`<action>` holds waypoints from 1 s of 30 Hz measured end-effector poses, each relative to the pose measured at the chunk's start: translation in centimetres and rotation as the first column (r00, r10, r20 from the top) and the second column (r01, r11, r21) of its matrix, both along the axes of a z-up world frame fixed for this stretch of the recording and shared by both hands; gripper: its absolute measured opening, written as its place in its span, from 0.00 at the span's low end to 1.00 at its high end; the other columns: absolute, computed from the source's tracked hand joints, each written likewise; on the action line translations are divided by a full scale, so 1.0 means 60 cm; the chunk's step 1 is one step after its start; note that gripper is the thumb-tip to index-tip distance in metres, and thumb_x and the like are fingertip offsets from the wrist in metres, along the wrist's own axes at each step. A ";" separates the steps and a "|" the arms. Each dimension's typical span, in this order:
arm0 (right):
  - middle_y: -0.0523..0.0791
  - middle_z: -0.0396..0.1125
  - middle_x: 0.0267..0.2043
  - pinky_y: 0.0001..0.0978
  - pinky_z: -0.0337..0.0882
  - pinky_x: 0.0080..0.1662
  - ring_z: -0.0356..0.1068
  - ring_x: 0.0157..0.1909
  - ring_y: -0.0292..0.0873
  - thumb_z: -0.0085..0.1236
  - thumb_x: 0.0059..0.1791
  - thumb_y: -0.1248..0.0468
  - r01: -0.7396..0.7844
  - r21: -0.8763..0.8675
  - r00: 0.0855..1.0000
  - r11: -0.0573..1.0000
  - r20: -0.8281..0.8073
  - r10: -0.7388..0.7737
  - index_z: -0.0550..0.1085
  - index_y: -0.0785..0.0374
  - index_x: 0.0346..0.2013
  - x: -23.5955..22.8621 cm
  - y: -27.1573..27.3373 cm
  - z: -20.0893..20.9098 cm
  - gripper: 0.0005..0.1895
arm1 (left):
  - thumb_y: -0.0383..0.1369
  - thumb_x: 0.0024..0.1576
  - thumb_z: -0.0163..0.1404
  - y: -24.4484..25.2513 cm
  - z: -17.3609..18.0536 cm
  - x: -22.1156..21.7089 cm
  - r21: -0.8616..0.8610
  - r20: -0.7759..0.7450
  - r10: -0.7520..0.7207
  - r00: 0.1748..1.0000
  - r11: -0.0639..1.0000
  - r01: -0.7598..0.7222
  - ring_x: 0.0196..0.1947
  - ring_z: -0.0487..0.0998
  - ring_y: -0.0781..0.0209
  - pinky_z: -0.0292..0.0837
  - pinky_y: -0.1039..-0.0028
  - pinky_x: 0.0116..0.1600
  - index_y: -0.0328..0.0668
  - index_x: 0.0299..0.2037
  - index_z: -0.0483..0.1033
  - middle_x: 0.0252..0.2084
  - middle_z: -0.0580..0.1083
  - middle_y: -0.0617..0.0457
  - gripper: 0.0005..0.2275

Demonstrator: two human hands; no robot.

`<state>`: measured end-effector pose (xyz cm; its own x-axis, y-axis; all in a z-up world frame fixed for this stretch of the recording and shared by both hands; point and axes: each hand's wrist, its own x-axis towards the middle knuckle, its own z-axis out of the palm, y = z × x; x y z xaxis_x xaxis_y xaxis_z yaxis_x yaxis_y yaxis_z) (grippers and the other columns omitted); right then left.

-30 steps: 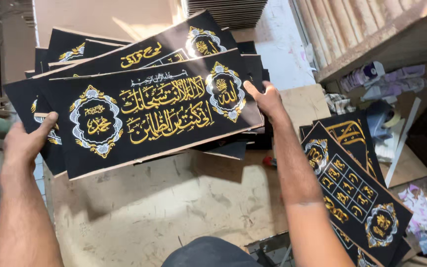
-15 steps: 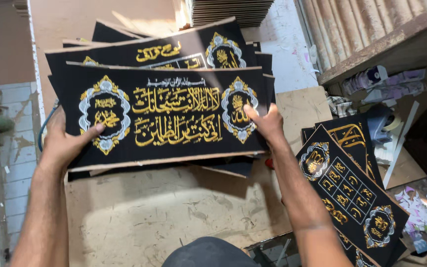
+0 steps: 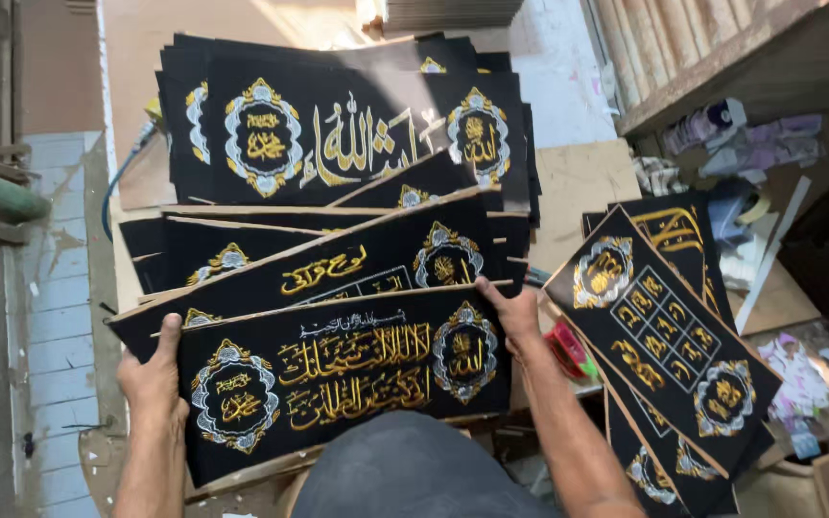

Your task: The person uses a red brush to repeatedly rub the surface of black decorative panels with gold Arabic calligraphy. They handle the panels one at a time, brushing both sides, then stack them on the table.

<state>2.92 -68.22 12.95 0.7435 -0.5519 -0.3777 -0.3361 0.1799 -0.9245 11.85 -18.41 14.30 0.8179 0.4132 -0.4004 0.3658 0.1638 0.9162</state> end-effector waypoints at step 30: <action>0.60 0.41 0.83 0.52 0.33 0.82 0.37 0.86 0.57 0.17 0.41 0.15 -0.513 -0.021 0.732 0.858 0.511 0.450 0.52 0.70 0.75 -0.106 0.072 0.107 0.70 | 0.73 0.49 0.46 0.126 0.097 -0.184 0.127 0.494 -0.180 0.850 0.983 0.134 0.80 0.57 0.39 0.50 0.52 0.80 0.21 0.73 0.53 0.76 0.57 0.28 0.57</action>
<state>-3.45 -63.90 19.38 0.9967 -0.0460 0.0675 0.0763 0.2313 -0.9699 0.84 -10.85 20.12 0.9547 0.2754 0.1123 -0.1329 0.0571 0.9895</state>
